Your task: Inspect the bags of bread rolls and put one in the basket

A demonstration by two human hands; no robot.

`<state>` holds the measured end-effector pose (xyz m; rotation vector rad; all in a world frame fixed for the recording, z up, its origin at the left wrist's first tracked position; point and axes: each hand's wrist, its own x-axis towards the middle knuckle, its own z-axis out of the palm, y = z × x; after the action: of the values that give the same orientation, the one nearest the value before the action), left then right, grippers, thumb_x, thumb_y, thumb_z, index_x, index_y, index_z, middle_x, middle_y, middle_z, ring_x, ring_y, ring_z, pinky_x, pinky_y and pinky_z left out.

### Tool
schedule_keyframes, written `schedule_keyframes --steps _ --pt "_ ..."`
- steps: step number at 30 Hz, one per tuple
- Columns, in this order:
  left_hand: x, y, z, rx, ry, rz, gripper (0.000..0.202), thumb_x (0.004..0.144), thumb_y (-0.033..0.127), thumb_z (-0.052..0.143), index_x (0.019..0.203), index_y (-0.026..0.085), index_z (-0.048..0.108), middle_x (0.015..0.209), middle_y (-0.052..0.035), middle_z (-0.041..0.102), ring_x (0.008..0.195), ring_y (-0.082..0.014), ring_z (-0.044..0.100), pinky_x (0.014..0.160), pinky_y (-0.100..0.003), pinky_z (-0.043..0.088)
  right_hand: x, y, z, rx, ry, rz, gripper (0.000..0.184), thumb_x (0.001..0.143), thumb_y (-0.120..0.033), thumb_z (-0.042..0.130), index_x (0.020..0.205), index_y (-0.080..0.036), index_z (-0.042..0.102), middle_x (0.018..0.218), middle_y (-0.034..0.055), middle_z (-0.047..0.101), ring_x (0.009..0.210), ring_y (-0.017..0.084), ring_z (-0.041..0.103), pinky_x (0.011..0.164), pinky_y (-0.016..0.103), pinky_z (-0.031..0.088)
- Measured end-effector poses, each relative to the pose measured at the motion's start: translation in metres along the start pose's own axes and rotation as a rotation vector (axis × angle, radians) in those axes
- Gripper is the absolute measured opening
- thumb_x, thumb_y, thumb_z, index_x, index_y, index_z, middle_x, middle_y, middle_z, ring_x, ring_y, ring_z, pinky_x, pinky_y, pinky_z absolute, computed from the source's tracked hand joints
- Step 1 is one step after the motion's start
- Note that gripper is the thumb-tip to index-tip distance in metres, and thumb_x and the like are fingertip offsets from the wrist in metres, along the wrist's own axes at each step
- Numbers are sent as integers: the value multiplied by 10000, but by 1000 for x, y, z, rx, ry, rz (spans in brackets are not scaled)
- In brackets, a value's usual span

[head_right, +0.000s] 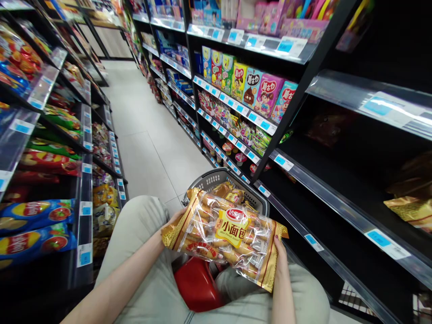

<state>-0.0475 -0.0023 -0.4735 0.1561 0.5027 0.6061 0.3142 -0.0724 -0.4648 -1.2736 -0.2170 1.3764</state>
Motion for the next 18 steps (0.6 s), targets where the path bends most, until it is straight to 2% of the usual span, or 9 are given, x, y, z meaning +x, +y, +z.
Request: schedule_keyframes --steps 6,11,18 --pt "0 0 2 -9 -1 9 553 900 439 443 1291 52 500 975 -136 730 965 -308 675 979 -428 412 2 2 -4 39 17 75 625 679 -440 731 1226 -168 599 1086 84 688 1048 322 621 944 459 489" --pt "0 1 3 -1 83 13 575 896 429 452 1330 51 453 923 -128 740 902 -301 693 955 -426 429 2 1 -3 47 5 75 621 690 -440 726 1234 -173 591 1088 84 687 1057 316 618 950 453 485" --pt "-4 1 13 -11 46 -14 578 887 457 452 1303 58 491 918 -135 738 905 -306 691 954 -429 432 0 1 0 22 7 55 630 702 -445 714 1263 -197 572 1113 72 679 1040 313 626 932 458 495"
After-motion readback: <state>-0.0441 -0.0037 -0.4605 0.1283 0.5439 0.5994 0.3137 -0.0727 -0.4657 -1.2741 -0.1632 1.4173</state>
